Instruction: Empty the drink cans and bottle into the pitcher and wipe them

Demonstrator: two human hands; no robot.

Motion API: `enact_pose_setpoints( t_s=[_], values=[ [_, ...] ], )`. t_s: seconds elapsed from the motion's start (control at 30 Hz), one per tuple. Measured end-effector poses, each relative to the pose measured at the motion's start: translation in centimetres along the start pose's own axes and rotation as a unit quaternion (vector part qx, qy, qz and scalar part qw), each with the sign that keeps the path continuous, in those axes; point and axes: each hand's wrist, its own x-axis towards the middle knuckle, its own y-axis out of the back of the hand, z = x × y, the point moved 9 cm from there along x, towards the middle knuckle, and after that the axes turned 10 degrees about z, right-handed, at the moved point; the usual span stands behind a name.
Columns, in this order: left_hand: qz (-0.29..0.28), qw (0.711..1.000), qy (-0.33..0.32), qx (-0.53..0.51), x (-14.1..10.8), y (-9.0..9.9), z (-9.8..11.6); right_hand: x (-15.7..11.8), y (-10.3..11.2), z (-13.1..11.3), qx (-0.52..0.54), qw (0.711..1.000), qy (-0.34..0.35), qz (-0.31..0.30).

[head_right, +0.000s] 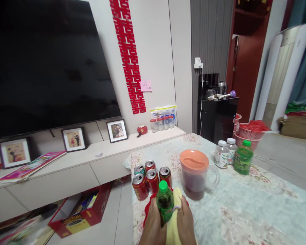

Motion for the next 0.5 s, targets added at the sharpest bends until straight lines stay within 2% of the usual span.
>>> enact_pose_setpoints(
  t_s=[0.13,0.27,0.4,0.5],
  values=[
    [-0.036,0.999,-0.011,-0.034,0.0,0.6,0.2,-0.2,-0.8,-0.8,-0.043,0.999,0.025,-0.016],
    [-0.077,0.996,-0.001,-0.051,0.2,2.0,0.3,-1.1,-2.0,-2.3,-0.072,0.994,0.054,-0.056],
    [-0.069,0.996,0.015,-0.055,0.8,3.3,0.6,-1.9,-2.4,-3.2,-0.130,0.985,0.079,-0.079],
    [-0.041,0.998,0.009,-0.056,1.0,3.6,1.1,-2.3,-2.5,-3.4,-0.189,0.972,0.095,-0.099]
  ],
)
